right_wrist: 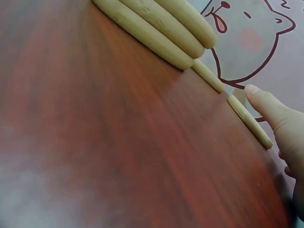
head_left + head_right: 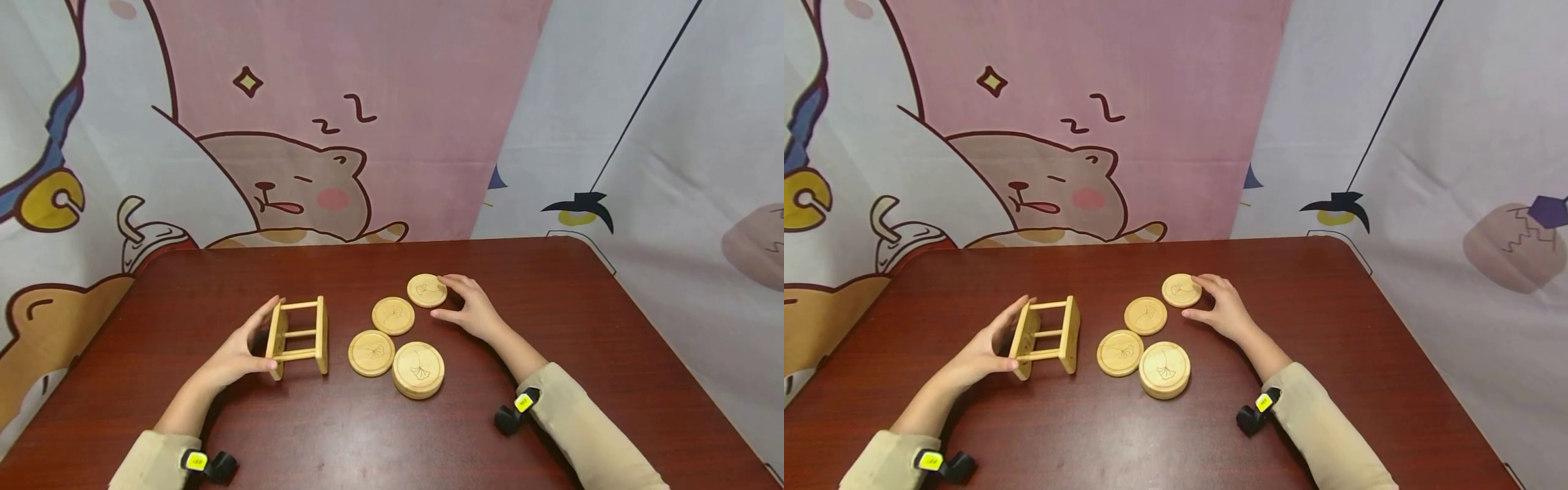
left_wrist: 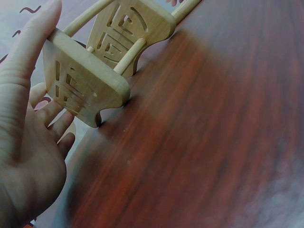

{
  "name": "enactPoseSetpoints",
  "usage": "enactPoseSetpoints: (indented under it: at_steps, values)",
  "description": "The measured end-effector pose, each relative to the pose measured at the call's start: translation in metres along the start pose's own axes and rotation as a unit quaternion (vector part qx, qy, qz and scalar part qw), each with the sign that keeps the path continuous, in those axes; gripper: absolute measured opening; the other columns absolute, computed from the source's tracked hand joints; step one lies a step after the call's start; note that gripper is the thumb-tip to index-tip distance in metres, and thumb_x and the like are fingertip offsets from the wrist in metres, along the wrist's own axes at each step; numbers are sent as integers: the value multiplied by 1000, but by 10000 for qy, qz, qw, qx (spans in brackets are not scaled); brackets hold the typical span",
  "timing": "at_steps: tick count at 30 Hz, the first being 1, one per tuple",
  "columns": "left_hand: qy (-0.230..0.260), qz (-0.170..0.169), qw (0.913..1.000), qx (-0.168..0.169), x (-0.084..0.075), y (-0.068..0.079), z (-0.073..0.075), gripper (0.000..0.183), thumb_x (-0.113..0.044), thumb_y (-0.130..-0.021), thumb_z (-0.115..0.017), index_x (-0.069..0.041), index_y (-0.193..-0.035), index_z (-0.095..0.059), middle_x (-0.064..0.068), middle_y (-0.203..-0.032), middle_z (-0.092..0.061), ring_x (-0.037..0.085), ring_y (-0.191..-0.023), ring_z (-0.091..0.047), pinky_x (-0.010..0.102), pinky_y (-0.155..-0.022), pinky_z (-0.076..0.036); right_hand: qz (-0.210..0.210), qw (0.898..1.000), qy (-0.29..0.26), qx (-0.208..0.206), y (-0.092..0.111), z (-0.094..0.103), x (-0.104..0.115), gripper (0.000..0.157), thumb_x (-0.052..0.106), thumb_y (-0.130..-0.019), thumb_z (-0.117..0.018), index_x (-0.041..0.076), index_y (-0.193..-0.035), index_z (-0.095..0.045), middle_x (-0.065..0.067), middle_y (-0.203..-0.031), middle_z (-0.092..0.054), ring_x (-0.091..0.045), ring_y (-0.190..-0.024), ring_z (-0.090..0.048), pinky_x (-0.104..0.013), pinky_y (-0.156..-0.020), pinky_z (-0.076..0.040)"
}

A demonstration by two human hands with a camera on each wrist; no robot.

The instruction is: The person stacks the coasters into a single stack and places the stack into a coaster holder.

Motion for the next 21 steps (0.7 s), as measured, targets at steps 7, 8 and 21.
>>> enactPoseSetpoints:
  at_steps: [7, 8, 21]
  values:
    - [-22, 38, 10000, -5, 0, 0, 0, 106, -10, -69, -83, -18, -154, -19, 30, -150, -22, 39, -130, -33, 20, -102, -27, -183, 9993, 252, 195, -10, -4, -6, 81, 39, -73, -83, 5, -139, -50, -17, -136, -47, -35, -125, -39, -53, -101, -30]
    - [-27, 40, 10000, -3, 0, 0, 0, 106, -10, -69, -83, -17, -154, -19, 29, -151, -22, 39, -130, -33, 20, -101, -27, -208, 9991, 302, 230, -11, -5, -7, 81, 40, -73, -82, 6, -139, -50, -18, -136, -47, -35, -125, -39, -53, -101, -30]
    - [-75, 95, 9999, -26, -1, 1, 1, 107, -12, -70, -83, -2, -152, -15, 26, -150, -26, 31, -130, -35, 20, -101, -26, -183, 9966, 643, 487, -22, -13, -9, 80, 42, -74, -81, 8, -140, -50, -16, -136, -48, -34, -126, -39, -55, -103, -25]
Point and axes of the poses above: each hand's wrist, its own y-axis away from the middle knuckle, its own z-axis out of the back of the hand, x = y × z, the point moved 6 cm from there along -y, towards the middle knuckle
